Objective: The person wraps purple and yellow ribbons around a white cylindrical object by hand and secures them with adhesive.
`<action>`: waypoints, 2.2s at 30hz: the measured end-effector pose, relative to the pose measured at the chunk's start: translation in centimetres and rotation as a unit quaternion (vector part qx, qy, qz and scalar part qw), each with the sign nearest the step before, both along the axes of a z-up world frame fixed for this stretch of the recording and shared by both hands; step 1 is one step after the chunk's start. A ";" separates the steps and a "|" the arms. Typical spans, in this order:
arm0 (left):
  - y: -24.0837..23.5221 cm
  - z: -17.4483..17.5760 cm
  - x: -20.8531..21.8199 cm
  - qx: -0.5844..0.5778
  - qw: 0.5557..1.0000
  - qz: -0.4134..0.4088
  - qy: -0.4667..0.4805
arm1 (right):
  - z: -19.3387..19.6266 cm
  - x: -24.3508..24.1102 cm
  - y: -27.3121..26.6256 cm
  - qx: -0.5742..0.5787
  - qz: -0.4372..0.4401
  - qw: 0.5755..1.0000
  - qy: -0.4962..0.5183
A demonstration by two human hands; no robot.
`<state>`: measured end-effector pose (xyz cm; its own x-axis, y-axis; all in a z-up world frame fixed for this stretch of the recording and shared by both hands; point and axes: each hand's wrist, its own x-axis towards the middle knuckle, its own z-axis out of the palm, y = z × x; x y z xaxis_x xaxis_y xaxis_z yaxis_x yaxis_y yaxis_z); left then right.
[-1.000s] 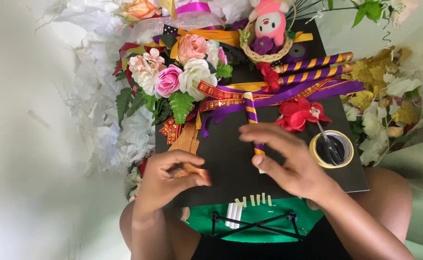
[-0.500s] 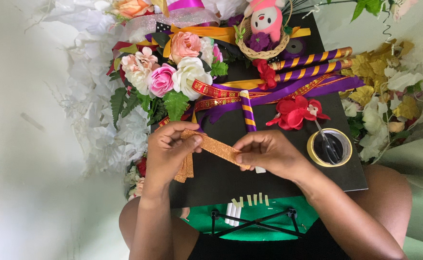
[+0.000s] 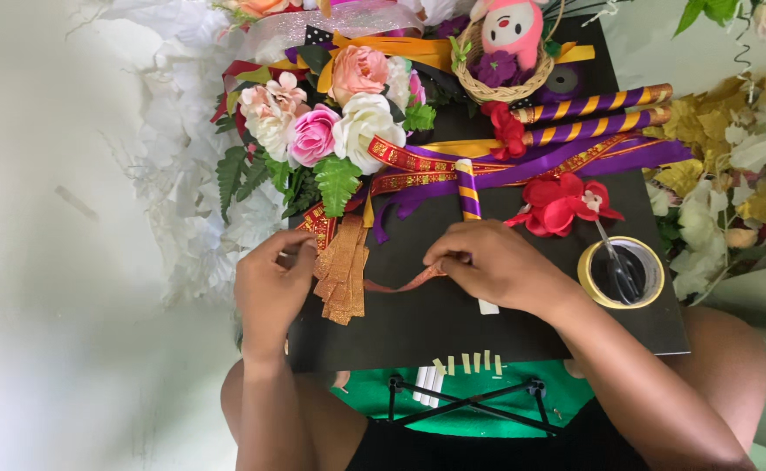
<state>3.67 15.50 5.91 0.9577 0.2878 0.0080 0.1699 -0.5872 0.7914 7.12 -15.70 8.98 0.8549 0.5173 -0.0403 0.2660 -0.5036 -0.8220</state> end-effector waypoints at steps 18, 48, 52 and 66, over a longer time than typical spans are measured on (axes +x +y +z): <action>-3.2 0.0 0.3 0.110 0.982 -0.008 0.151 | -2.8 4.5 4.8 -0.088 0.065 0.994 -0.002; -9.3 -1.0 -3.7 -0.348 0.899 -0.265 -0.026 | -1.3 -5.6 -5.4 0.139 -0.177 0.964 0.139; -10.4 -2.4 -4.1 -0.341 0.908 -0.239 -0.035 | -4.2 -8.4 -5.7 0.201 -0.222 0.945 0.130; -11.4 -6.9 -3.7 -0.597 0.802 -0.015 -0.010 | -8.5 -14.9 -4.9 0.063 -0.324 0.937 -0.117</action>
